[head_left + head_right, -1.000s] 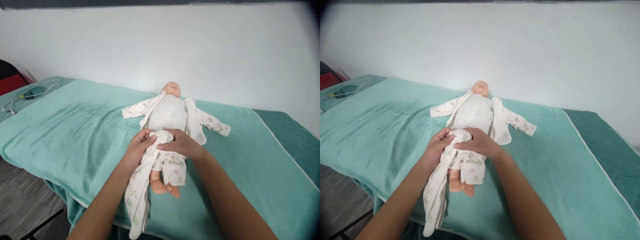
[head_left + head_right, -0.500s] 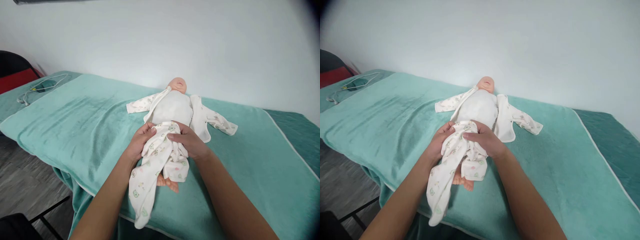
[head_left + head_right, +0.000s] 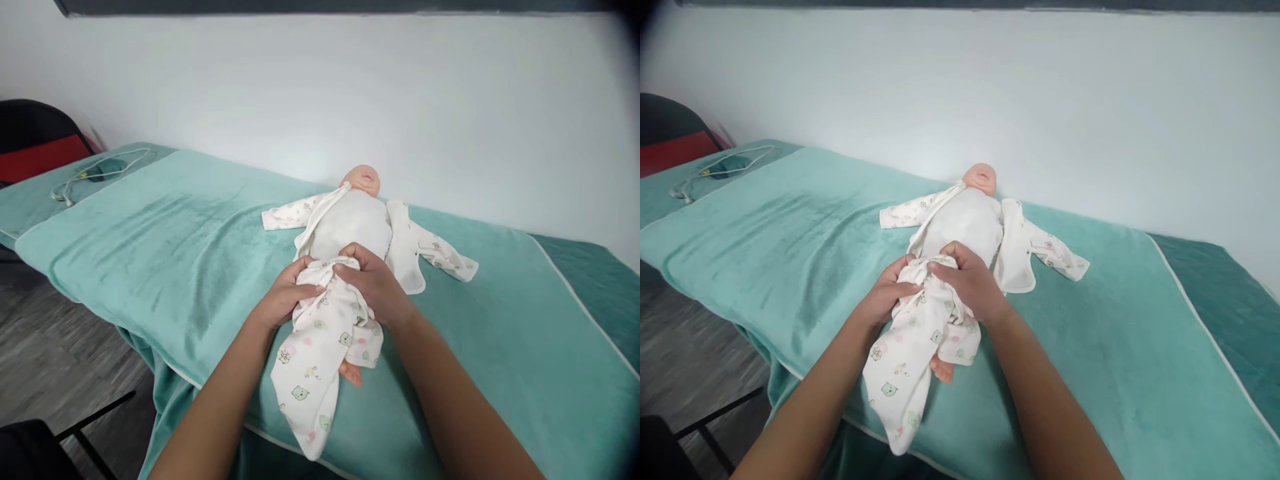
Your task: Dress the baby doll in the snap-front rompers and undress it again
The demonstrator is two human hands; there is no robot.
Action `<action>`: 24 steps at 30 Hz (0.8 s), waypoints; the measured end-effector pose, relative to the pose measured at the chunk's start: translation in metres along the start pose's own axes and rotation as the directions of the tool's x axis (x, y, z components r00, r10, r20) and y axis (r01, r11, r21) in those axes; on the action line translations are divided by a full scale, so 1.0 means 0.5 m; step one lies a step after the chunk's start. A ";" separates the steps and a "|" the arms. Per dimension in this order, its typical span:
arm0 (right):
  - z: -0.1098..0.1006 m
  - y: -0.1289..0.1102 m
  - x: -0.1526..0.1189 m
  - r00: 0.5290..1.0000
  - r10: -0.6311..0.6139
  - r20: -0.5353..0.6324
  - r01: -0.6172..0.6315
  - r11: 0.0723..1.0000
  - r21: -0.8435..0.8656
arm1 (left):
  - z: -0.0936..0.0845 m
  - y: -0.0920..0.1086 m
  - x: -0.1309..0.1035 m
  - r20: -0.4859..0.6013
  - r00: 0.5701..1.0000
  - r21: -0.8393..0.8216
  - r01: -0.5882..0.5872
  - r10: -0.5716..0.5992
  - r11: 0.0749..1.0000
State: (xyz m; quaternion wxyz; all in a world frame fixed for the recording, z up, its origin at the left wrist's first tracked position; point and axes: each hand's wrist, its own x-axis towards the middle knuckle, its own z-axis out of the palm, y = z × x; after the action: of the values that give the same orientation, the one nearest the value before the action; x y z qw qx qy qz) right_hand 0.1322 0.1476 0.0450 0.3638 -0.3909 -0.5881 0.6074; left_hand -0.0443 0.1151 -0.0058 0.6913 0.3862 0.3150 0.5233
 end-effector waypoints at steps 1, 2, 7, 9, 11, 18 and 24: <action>-0.003 -0.006 -0.001 0.997 0.011 0.073 -0.008 0.999 -0.051 | 0.000 -0.001 0.000 -0.015 1.000 -0.057 -0.012 0.011 0.998; -0.006 -0.012 -0.003 0.986 0.035 0.161 -0.017 0.993 -0.114 | -0.001 -0.002 0.000 -0.032 0.999 -0.097 -0.027 0.024 0.995; -0.007 -0.037 -0.013 0.872 0.233 0.431 -0.040 0.911 -0.410 | -0.006 -0.007 0.001 -0.063 0.995 -0.117 -0.079 0.072 0.990; -0.004 -0.037 -0.016 0.872 0.222 0.437 -0.027 0.912 -0.410 | -0.005 -0.009 0.000 -0.058 0.995 -0.095 -0.086 0.081 0.992; -0.001 -0.033 -0.016 0.880 0.166 0.445 0.004 0.934 -0.357 | -0.003 -0.009 -0.001 -0.072 0.994 -0.064 -0.089 0.084 0.994; 0.013 -0.016 -0.019 0.919 0.050 0.391 0.059 0.963 -0.262 | 0.009 -0.007 -0.001 -0.181 0.978 0.040 -0.099 0.105 0.994; 0.019 -0.005 -0.023 0.949 0.119 0.291 -0.028 0.955 -0.296 | 0.007 -0.011 -0.003 -0.181 0.976 0.047 -0.111 0.118 0.993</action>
State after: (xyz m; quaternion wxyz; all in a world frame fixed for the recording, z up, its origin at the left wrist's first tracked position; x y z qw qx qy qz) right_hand 0.1285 0.1332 0.0480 0.1844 -0.3628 -0.7043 0.5816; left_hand -0.0393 0.1119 -0.0088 0.6207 0.3666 0.3642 0.5897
